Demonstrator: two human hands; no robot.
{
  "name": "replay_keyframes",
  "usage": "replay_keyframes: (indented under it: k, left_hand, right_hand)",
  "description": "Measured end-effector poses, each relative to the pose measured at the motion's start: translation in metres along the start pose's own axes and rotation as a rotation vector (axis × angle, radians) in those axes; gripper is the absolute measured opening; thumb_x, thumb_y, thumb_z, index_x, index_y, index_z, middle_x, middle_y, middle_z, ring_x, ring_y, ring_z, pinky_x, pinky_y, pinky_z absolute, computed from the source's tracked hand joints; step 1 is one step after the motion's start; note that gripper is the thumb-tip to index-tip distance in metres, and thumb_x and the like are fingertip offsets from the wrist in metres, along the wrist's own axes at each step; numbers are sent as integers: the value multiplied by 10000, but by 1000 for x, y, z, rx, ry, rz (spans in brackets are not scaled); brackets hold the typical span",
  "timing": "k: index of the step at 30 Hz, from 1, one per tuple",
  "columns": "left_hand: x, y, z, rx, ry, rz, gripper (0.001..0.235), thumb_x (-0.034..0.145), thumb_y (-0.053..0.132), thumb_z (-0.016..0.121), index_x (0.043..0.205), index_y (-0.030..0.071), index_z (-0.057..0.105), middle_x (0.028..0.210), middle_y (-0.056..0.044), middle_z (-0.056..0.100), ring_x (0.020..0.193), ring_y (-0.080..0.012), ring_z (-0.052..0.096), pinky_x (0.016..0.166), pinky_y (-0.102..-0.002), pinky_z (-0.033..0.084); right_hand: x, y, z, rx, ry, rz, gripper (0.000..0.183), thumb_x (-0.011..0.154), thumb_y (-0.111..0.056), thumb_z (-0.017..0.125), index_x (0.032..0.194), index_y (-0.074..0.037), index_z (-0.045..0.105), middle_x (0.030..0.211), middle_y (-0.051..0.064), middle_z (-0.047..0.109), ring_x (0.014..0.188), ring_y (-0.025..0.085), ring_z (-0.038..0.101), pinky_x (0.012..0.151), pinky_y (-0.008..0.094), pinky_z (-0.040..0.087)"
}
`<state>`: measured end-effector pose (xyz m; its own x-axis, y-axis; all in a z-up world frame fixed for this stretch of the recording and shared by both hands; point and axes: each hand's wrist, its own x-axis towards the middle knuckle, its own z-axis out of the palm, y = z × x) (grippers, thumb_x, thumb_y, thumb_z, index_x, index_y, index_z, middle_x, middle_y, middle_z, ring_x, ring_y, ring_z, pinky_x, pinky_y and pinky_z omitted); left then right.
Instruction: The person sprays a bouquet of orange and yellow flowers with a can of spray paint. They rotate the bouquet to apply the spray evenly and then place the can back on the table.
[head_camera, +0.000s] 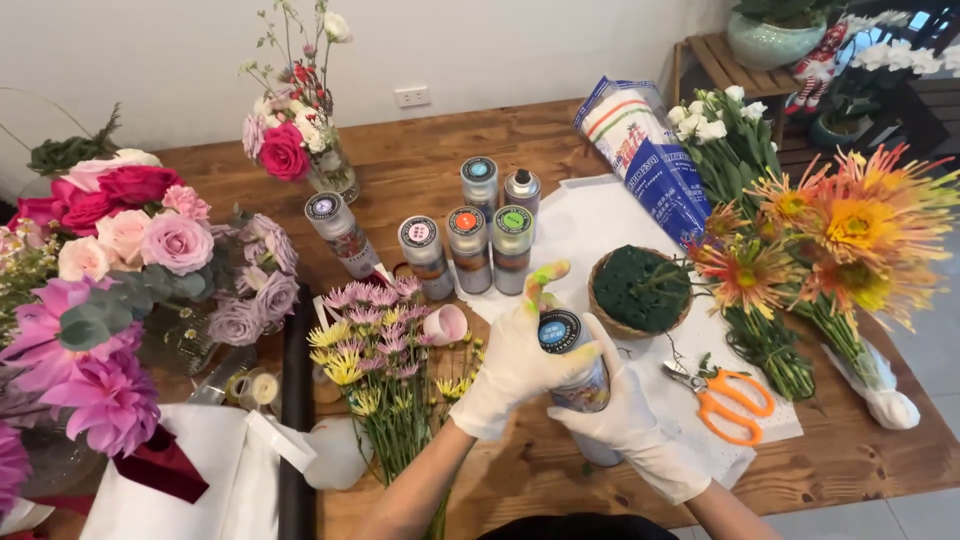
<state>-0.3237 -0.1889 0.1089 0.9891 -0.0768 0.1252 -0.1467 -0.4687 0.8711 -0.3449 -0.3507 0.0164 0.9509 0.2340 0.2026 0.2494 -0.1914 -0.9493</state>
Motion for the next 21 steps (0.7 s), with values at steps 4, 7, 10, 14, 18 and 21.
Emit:
replay_keyframes:
  k: [4, 7, 10, 14, 18, 21]
  left_hand:
    - [-2, -14, 6, -49, 27, -32, 779, 615, 465, 734, 1329, 301, 469, 789, 78, 642, 807, -225, 725, 847, -357, 529]
    - [1, -16, 5, -62, 52, -18, 688, 622, 418, 719, 1252, 267, 486, 696, 89, 603, 704, -218, 674, 754, -368, 522]
    - [7, -20, 1, -115, 102, -1, 671, 605, 437, 737, 1214, 284, 500, 789, 45, 690, 782, -206, 729, 821, -346, 532]
    - [27, -41, -1, -58, 115, 107, 692, 612, 459, 790, 1211, 272, 497, 862, 34, 735, 846, -207, 745, 822, -380, 571]
    - [55, -31, -33, 71, 146, 52, 776, 618, 511, 802, 1202, 84, 522, 950, -201, 753, 964, -439, 707, 878, -582, 556]
    - [88, 15, -100, 40, 381, 23, 731, 640, 496, 775, 1225, 115, 560, 979, -142, 763, 997, -397, 716, 861, -527, 573]
  right_hand:
    - [-2, 9, 4, 25, -6, 52, 1191, 542, -199, 905, 1546, -79, 277, 1483, 115, 521, 1361, 190, 498, 1115, 350, 405]
    - [3, 9, 5, 35, -35, 78, 1183, 556, -217, 901, 1551, -109, 270, 1490, 112, 518, 1353, 198, 515, 1104, 358, 428]
    - [11, 10, 8, 81, -44, -41, 1160, 599, -239, 902, 1549, -83, 254, 1524, 144, 467, 1388, 233, 474, 1130, 389, 402]
    - [29, 14, 14, -29, -3, 47, 1261, 549, -256, 937, 1585, -173, 222, 1441, 151, 551, 1304, 282, 551, 1099, 422, 445]
    - [58, 7, 31, -53, -38, 110, 1367, 506, -257, 981, 1615, -255, 180, 1477, 194, 501, 1362, 355, 468, 1156, 476, 354]
    - [74, 43, 21, 30, 53, 131, 1154, 607, -215, 948, 1588, -241, 341, 1412, 156, 559, 1321, 274, 504, 1141, 401, 355]
